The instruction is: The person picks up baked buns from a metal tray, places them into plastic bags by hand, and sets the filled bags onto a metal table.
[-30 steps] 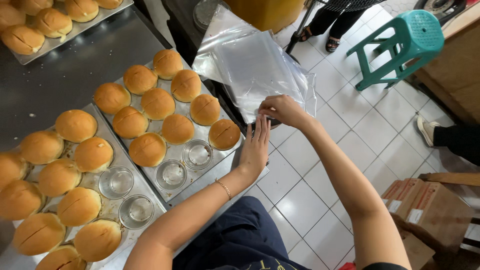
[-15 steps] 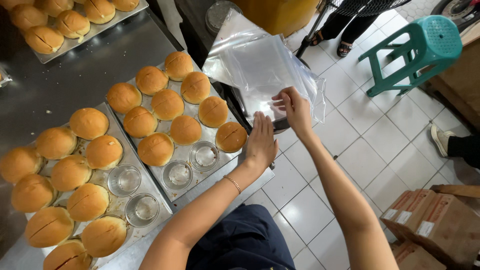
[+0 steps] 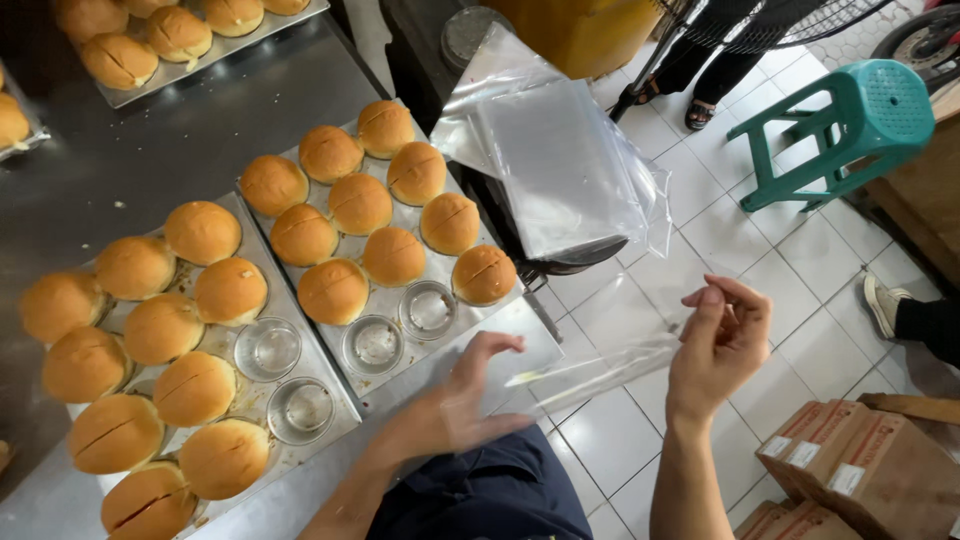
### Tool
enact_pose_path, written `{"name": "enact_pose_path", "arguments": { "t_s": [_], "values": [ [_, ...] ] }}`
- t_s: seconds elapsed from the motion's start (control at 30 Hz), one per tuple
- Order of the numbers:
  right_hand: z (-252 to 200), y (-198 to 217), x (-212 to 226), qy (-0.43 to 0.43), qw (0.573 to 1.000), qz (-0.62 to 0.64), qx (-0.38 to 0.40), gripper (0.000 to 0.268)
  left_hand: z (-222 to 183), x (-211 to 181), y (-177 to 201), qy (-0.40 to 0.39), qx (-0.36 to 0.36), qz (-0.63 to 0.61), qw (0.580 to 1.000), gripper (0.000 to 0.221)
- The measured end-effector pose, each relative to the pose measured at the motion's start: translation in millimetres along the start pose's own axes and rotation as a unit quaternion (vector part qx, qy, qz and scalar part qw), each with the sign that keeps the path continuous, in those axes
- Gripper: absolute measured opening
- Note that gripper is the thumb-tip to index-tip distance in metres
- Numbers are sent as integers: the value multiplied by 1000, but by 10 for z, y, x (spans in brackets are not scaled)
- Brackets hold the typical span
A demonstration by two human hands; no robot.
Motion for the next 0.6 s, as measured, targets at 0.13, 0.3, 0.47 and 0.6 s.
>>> {"name": "enact_pose_path", "arguments": {
  "t_s": [0.13, 0.3, 0.47, 0.6],
  "values": [
    [-245, -368, 264, -53, 997, -26, 54, 7, -937, 189, 352, -33, -224, -429, 874, 80],
    [-569, -1359, 649, -34, 979, 46, 194, 6, -2031, 364, 602, 78, -455, -237, 855, 5],
    [-1501, -2085, 1789, 91, 848, 221, 473, 57, -3029, -557, 1021, 3, -703, 185, 686, 23],
    [-2435, -2118, 2511, 91, 676, 266, 682, 70, -2783, -710, 1072, -22, -541, 300, 785, 31]
  ]
}}
Point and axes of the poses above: each hand's wrist, its own z-axis towards the middle knuckle, its own y-axis out of the back of the hand, x = y × z, the point moved 7 cm from there along z, towards the middle knuckle, and after that the axes turned 7 degrees about -y, right-handed, at the moved point
